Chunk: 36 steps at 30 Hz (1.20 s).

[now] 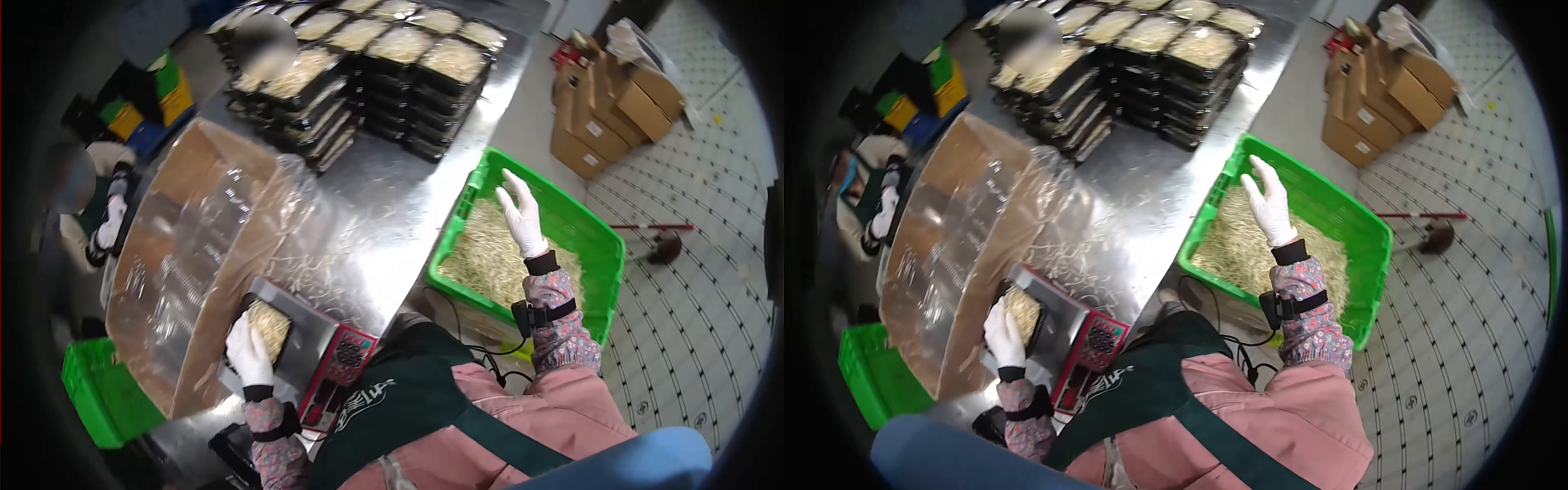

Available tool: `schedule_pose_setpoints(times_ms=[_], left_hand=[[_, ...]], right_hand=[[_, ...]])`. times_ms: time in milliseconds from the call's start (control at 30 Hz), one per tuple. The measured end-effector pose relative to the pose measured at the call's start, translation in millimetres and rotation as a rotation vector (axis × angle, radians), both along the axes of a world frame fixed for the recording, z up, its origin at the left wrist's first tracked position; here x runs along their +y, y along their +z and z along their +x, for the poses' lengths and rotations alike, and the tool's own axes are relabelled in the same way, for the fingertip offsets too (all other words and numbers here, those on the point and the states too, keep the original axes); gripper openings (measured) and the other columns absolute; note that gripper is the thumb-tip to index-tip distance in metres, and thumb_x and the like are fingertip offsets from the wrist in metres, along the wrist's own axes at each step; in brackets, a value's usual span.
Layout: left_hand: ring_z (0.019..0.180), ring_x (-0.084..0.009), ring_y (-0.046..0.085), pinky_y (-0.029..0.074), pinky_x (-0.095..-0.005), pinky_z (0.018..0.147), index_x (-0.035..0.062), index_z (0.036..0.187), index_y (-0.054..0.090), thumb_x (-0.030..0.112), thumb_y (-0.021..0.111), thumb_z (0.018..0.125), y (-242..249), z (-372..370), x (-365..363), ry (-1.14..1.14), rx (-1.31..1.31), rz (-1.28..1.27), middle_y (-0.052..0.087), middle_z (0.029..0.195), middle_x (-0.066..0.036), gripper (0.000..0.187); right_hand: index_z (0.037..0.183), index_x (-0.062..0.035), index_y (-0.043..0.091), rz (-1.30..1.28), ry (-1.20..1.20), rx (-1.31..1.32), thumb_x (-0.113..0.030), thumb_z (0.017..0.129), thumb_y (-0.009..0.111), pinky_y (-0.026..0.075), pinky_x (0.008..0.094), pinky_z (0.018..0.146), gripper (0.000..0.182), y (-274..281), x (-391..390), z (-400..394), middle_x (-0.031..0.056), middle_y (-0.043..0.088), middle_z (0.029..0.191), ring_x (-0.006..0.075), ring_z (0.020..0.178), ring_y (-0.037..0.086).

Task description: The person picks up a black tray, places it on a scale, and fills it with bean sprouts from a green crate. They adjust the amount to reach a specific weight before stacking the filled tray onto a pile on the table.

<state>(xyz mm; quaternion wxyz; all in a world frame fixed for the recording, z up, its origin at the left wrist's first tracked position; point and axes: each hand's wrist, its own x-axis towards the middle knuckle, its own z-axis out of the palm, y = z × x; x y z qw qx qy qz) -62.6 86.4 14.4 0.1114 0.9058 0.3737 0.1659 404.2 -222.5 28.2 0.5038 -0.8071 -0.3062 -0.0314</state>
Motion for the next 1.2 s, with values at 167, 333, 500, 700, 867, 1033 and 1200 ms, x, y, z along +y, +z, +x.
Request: schedule_pose_setpoints(times_ms=[167,333,500,700,867,1033,1200], left_hand=[[0.117,-0.0358,0.052,0.038,-0.0431,0.102,-0.0026,0.133,0.052,0.018,0.048,0.098,-8.5,-10.5,1.0,0.044,-0.009,-0.060,0.057,0.128,-0.021,0.040],[0.118,-0.0322,0.054,0.040,-0.0397,0.103,-0.0021,0.131,0.054,0.019,0.052,0.098,12.7,2.1,-6.6,0.185,-0.074,-0.137,0.058,0.127,-0.020,0.039],[0.117,-0.0308,0.056,0.041,-0.0380,0.102,-0.0033,0.129,0.055,0.017,0.053,0.098,15.8,3.9,-8.1,0.224,-0.116,-0.122,0.059,0.127,-0.019,0.037],[0.118,-0.0284,0.056,0.041,-0.0374,0.103,-0.0043,0.128,0.055,0.011,0.053,0.098,26.8,-3.3,-19.7,0.339,-0.107,-0.074,0.059,0.128,-0.017,0.034],[0.116,-0.0268,0.057,0.041,-0.0361,0.103,-0.0044,0.126,0.055,0.007,0.051,0.098,26.9,-11.1,-29.5,0.426,-0.123,-0.060,0.060,0.124,-0.017,0.031],[0.116,-0.0268,0.056,0.041,-0.0356,0.103,-0.0048,0.125,0.056,0.006,0.051,0.098,20.0,-17.9,-34.9,0.452,-0.181,-0.042,0.060,0.123,-0.017,0.030],[0.116,-0.0275,0.056,0.041,-0.0363,0.103,-0.0053,0.125,0.057,0.010,0.048,0.100,23.6,-21.7,-38.9,0.457,-0.264,0.020,0.060,0.124,-0.017,0.031]], right_hand=[[0.130,0.0009,0.055,-0.271,-0.306,0.197,-0.027,0.088,0.068,0.046,0.0354,0.099,0.052,-85.1,-135.1,58.7,0.0194,0.059,0.127,0.0282,0.118,0.058],[0.128,-0.0005,0.058,-0.943,-0.174,0.279,-0.047,0.078,0.072,0.045,0.0424,0.100,0.070,-152.1,-136.6,55.1,0.0247,0.060,0.123,0.0390,0.115,0.057],[0.114,-0.0047,0.063,-1.141,0.152,-0.094,-0.039,0.074,0.073,0.047,0.0434,0.089,0.054,-206.6,-71.0,67.1,0.0171,0.062,0.108,0.0335,0.105,0.057],[0.108,-0.0085,0.064,-1.231,0.088,-0.228,-0.036,0.071,0.076,0.044,0.0410,0.087,0.048,-254.3,-15.8,83.8,0.0094,0.061,0.107,0.0277,0.105,0.056],[0.100,-0.0087,0.068,-1.155,-0.023,-0.268,-0.025,0.078,0.069,0.045,0.0424,0.084,0.028,-310.1,-27.4,90.5,0.0098,0.062,0.104,0.0284,0.101,0.057],[0.088,-0.0025,0.070,-0.501,-0.054,0.192,-0.021,0.076,0.075,0.046,0.0406,0.092,0.023,-252.9,-56.9,102.1,0.0150,0.067,0.104,0.0330,0.103,0.060],[0.093,0.0017,0.072,-0.027,-0.119,0.564,-0.019,0.080,0.078,0.046,0.0297,0.090,0.026,-163.9,-74.1,93.4,0.0078,0.071,0.103,0.0186,0.097,0.063]])
